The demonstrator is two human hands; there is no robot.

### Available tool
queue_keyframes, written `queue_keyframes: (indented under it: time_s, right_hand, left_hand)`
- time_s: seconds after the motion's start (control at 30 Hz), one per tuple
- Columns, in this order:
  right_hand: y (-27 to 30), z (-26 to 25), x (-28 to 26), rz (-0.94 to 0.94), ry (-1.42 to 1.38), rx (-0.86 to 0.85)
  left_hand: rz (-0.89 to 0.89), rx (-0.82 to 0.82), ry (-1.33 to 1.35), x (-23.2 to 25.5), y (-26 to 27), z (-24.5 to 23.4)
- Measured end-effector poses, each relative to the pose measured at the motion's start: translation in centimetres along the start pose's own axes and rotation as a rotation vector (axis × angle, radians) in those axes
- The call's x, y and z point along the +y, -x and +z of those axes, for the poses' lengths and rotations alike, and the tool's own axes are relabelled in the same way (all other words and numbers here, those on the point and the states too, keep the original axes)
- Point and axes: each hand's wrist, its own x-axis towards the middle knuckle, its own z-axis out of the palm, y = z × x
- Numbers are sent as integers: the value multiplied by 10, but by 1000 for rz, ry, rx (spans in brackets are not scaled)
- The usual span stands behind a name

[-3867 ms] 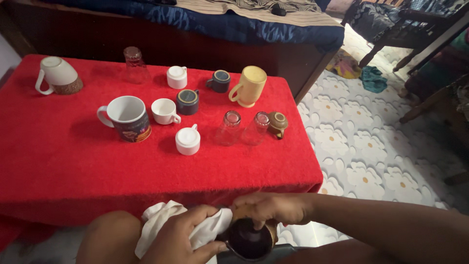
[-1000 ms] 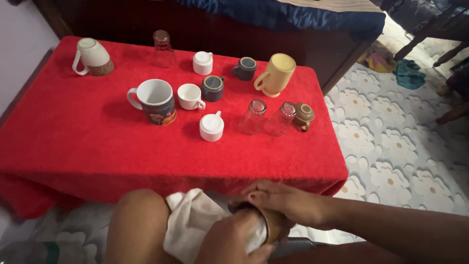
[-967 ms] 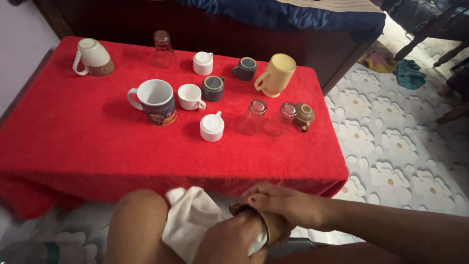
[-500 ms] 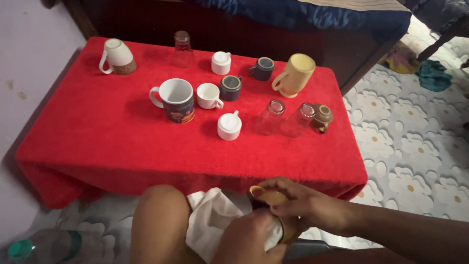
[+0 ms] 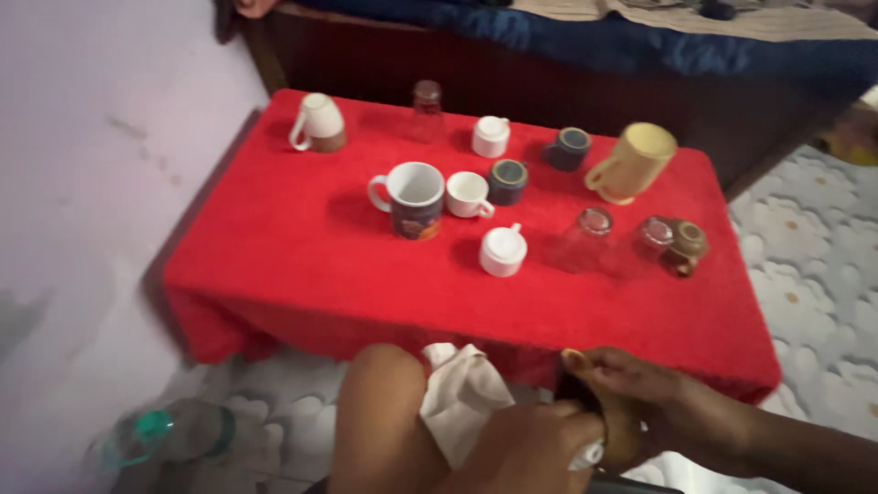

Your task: The person wipes several cups and mugs with a white cloth on a red table. They handle a brown cup, a white mug, and a small white cup, wiping the inside and outside surfaces before placing them back on the table.

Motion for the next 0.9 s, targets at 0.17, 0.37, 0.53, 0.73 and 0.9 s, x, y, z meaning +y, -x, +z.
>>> queue_keyframes:
  time_s: [0.17,0.37,0.53,0.73,0.9]
  right_hand:
    - [3,2,-1,44,33,-101]
    - [7,20,-4,83,174,265]
    - [-5,6,7,-19,21,242]
    - [-14,22,-3,57,307,396]
    - [2,37,-22,229,-34,304]
  left_hand:
    - [-17,-67,58,-6,0,0]
    - [-248,-9,685,-10,-4,3]
    - [-418,40,874,1,-7,-11]
    - [-271,174,683,6,-5,-19]
    - [-192,179,473,13,0,-31]
